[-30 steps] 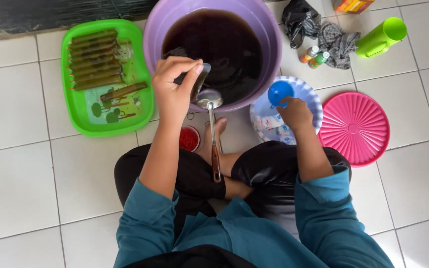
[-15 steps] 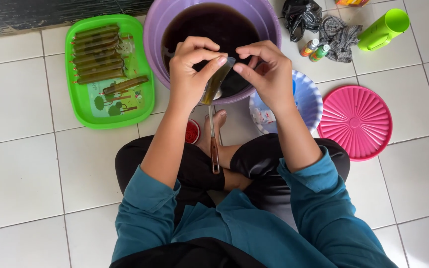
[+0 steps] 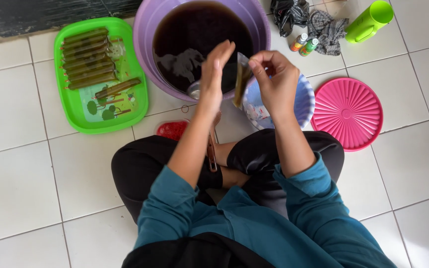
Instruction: Manually filling small plastic bags with liquid using a ladle and funnel and tying them closed.
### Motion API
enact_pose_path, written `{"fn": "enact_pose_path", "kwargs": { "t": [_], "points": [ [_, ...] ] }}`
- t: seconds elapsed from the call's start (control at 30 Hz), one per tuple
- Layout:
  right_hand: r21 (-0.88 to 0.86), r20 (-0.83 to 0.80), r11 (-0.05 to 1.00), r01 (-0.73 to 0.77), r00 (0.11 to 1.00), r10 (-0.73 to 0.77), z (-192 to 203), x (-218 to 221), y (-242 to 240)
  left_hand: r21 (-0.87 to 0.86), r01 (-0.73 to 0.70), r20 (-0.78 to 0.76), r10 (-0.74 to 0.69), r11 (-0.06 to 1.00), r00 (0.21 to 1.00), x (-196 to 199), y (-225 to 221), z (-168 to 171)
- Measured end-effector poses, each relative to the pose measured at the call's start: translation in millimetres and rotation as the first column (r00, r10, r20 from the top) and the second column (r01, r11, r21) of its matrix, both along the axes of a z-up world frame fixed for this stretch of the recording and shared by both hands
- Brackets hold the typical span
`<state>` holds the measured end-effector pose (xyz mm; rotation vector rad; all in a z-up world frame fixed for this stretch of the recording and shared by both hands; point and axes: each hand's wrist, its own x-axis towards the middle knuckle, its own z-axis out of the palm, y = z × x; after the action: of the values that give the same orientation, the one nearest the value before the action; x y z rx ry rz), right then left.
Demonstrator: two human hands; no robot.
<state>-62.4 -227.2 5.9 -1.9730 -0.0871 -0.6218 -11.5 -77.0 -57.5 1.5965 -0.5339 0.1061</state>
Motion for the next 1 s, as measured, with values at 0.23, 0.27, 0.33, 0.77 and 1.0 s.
{"fn": "enact_pose_path", "kwargs": {
  "t": [0.23, 0.27, 0.33, 0.77, 1.0],
  "points": [
    [-0.040, -0.105, 0.976, 0.216, 0.970, -0.219, -48, 16, -5, -0.120, -0.144, -0.383, 0.088, 0.982, 0.920, -26, -57, -41],
    [-0.038, -0.099, 0.976, 0.214, 0.971, -0.217, -53, 27, -13, -0.121, -0.145, -0.377, 0.090, 0.982, 0.922, -21, -62, -41],
    [-0.149, -0.158, 0.972, 0.181, 0.966, -0.204, -66, 44, -23, -0.212, -0.186, -0.505, 0.055, 0.960, 0.861, -15, -66, -43],
    [-0.418, -0.241, 0.908, 0.004, 0.964, -0.115, -103, 147, -39, -0.443, -0.192, -0.765, -0.257, 0.876, 0.591, 55, -72, -51],
    [-0.457, -0.290, 0.887, -0.062, 0.953, -0.083, -114, 167, -40, -0.532, -0.196, -0.768, -0.371, 0.824, 0.522, 76, -73, -96]
  ]
}}
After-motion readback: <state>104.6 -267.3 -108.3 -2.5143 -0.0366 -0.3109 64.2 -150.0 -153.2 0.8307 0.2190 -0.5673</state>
